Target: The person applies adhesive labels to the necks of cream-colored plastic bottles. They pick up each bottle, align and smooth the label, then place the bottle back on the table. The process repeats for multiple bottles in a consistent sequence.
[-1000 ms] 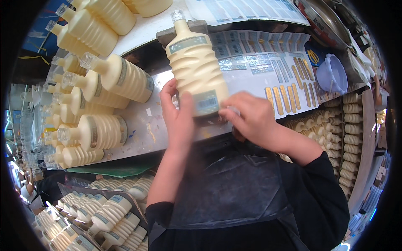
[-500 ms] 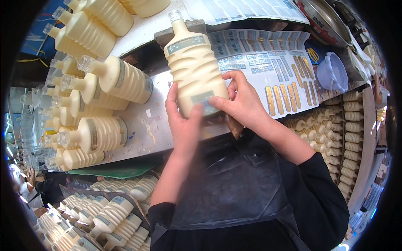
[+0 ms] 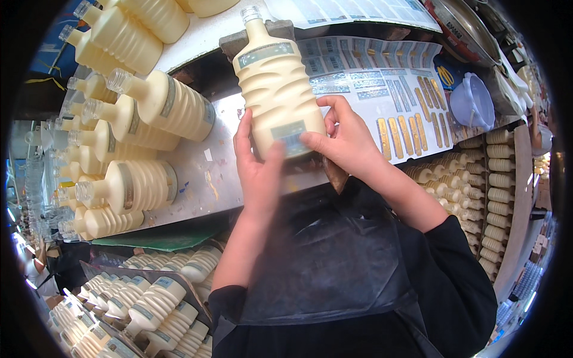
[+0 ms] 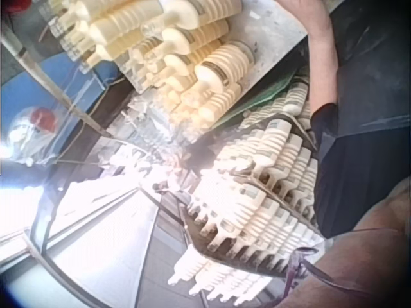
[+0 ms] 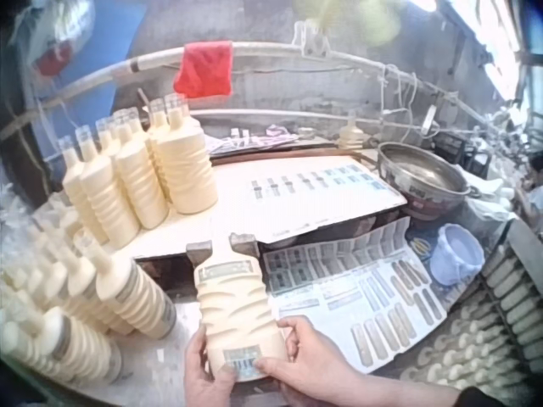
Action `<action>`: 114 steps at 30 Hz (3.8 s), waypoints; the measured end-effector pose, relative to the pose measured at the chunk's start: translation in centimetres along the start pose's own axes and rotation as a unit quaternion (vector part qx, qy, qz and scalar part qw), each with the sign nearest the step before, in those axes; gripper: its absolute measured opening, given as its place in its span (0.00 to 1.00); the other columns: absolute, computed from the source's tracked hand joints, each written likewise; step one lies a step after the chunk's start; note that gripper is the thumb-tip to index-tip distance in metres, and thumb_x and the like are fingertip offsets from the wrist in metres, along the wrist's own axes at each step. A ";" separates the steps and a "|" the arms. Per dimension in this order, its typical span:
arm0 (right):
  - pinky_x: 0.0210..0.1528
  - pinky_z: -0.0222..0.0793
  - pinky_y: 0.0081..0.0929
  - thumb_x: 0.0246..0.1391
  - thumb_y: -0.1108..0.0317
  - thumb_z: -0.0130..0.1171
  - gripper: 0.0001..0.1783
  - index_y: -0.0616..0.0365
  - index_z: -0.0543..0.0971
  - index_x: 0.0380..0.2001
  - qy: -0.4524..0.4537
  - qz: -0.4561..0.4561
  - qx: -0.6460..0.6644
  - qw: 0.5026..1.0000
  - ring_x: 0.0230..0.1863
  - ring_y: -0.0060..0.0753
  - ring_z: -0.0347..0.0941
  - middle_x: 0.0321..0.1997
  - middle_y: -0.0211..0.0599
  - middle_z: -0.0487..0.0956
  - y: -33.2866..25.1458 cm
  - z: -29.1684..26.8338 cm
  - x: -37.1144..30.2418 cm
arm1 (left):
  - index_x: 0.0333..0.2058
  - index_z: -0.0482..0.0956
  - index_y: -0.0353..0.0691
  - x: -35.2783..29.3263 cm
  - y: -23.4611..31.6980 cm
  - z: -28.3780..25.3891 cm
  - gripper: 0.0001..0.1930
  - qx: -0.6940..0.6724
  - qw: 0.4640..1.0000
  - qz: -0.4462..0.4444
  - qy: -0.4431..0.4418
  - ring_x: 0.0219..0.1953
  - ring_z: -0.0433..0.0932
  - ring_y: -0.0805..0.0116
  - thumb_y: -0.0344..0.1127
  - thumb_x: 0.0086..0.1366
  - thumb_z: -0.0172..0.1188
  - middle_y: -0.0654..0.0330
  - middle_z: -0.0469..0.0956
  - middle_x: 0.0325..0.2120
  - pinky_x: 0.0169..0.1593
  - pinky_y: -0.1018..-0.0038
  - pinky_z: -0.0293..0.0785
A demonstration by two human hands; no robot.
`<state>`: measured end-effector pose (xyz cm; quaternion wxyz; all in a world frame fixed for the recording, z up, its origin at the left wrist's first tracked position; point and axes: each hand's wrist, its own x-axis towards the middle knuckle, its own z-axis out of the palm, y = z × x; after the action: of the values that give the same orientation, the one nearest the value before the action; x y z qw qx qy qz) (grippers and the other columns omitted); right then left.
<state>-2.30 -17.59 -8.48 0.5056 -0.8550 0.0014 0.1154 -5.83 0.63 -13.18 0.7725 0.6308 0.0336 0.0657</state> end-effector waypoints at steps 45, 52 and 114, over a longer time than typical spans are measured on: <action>0.35 0.76 0.30 0.50 0.72 0.62 0.12 0.55 0.83 0.40 0.112 -0.568 -0.190 0.793 0.35 0.34 0.81 0.36 0.33 0.83 -2.1 0.6 -2.4 | 0.67 0.65 0.35 -0.3 -1.0 -1.0 0.29 0.072 0.997 0.000 0.040 0.60 0.66 0.58 0.41 0.71 0.56 0.53 0.67 0.54 0.67 0.61 0.62; 0.48 0.75 0.31 0.59 0.78 0.59 0.18 0.63 0.71 0.52 0.134 -0.267 0.016 0.954 0.44 0.38 0.79 0.45 0.45 0.77 -2.1 1.4 -2.2 | 0.65 0.66 0.33 -0.2 -0.4 0.2 0.28 0.280 0.948 0.124 0.084 0.59 0.65 0.53 0.40 0.70 0.54 0.49 0.68 0.54 0.67 0.57 0.57; 0.52 0.73 0.44 0.57 0.78 0.59 0.20 0.60 0.73 0.53 0.218 -0.282 -0.067 0.932 0.49 0.57 0.77 0.48 0.49 0.79 -0.8 1.2 -1.4 | 0.64 0.61 0.32 1.8 -0.7 0.2 0.36 0.190 0.979 0.049 0.056 0.60 0.64 0.54 0.43 0.63 0.65 0.47 0.64 0.57 0.65 0.58 0.61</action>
<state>-3.85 -16.38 -8.08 0.4463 -0.8562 -0.1371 -0.2215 -3.96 0.55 -13.71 0.6316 0.7620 0.0570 0.1312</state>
